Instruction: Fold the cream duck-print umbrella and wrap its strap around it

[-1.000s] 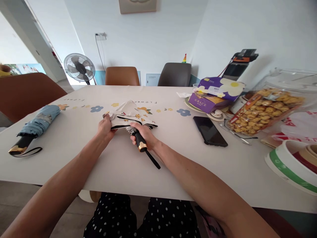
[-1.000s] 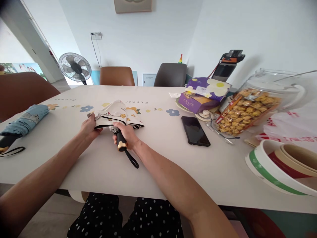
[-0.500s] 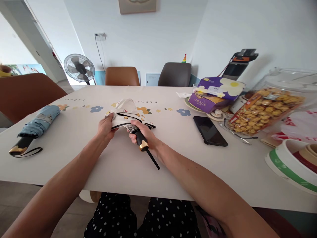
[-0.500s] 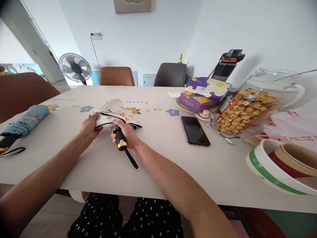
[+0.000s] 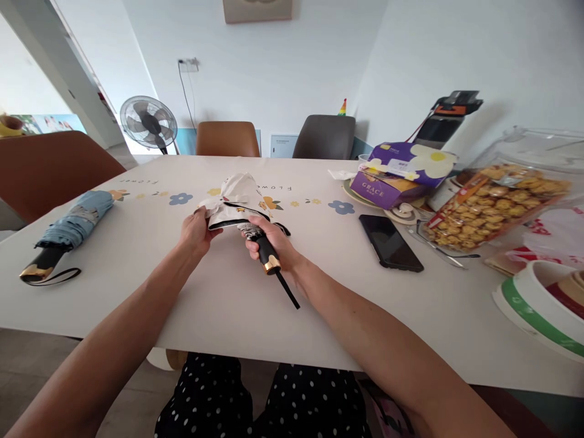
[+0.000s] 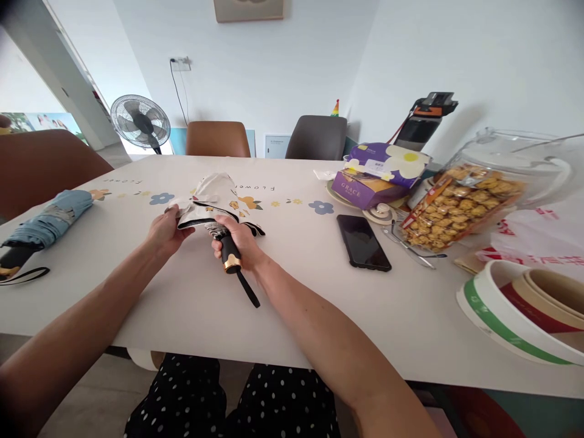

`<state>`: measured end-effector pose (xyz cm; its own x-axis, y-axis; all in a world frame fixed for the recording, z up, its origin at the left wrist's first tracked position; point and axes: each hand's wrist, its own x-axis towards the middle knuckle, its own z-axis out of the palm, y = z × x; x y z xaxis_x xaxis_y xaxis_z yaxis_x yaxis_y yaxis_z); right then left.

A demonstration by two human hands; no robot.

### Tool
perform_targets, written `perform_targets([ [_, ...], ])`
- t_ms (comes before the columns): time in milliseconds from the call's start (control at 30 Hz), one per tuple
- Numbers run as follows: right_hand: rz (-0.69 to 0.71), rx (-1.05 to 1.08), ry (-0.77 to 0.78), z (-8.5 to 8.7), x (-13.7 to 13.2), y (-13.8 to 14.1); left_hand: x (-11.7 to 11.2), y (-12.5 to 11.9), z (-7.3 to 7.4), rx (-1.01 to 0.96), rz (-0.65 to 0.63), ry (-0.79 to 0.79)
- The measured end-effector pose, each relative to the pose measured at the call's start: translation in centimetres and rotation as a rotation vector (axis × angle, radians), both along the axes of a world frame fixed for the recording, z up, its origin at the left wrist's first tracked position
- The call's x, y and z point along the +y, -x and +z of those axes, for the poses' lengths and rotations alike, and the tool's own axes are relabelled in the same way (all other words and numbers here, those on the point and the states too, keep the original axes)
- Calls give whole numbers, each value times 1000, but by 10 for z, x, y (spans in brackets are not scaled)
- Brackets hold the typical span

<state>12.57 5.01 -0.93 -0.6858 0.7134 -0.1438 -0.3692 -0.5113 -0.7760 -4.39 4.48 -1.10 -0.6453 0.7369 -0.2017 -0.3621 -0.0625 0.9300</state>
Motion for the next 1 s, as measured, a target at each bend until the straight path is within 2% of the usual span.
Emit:
perform_targets([
  [167,-75,-1,-1,-2,5,-1,2,17,4,-43,143,-16],
  [333,-115,-24,25,1,3,-2,-2,24,8,208,372,-11],
  [433,-121,-50,19,0,4,-2,-5,21,9,331,410,-102],
  [500,-124,-81,11,-3,4,-1,-6,13,9,409,339,-219],
  [567,-117,-116,-1,-4,4,0,-7,1,7,453,194,-312],
  [667,-95,-143,-40,-3,-1,0,-9,-20,2,465,-68,-285],
  [733,-82,-145,-74,-1,-6,1,-9,-29,-2,486,-192,-219],
  [800,-71,-148,-90,3,-10,1,-8,-32,-5,511,-221,-171],
  [867,-60,-156,-80,4,-13,0,-6,-31,-7,521,-198,-141],
  [1000,-35,-156,-67,3,-14,0,-7,-26,-7,441,-241,-106],
])
